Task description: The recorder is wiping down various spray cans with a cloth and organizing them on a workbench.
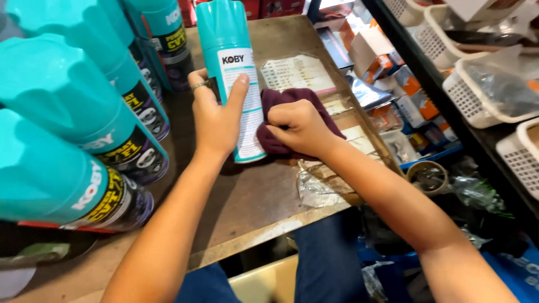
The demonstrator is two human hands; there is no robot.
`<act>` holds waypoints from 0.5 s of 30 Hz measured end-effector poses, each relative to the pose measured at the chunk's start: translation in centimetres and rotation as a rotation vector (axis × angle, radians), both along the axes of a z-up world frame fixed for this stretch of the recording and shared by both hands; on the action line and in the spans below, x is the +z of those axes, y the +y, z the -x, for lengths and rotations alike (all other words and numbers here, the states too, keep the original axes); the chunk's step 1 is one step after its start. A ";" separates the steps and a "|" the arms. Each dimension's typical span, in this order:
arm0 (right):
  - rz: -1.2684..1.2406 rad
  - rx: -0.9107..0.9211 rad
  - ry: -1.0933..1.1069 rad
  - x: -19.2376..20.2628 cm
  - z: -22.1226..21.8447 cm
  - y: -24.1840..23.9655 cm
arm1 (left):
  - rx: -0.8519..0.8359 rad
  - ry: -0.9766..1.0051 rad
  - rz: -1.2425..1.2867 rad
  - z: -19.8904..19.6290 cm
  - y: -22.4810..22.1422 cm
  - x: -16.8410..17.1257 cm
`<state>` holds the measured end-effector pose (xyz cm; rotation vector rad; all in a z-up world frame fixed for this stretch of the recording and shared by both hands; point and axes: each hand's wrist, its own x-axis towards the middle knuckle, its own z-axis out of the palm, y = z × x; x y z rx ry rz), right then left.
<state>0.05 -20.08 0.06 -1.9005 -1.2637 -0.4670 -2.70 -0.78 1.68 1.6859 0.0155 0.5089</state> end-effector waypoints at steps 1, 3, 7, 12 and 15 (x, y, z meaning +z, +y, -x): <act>0.002 0.016 0.039 -0.1 0.1 -0.1 | -0.025 -0.011 0.010 0.0 0.0 0.1; 0.000 0.031 0.076 0.4 0.5 -0.2 | -0.052 -0.025 0.015 0.0 -0.2 0.5; 0.051 0.121 0.085 1.5 0.9 -0.3 | -0.090 0.030 0.034 -0.5 -0.1 0.7; 0.055 0.152 0.063 1.8 1.1 0.0 | -0.068 0.060 0.079 -1.7 0.6 -0.5; 0.058 0.151 0.081 2.0 1.2 0.0 | -0.066 0.082 0.123 -1.9 0.7 -0.6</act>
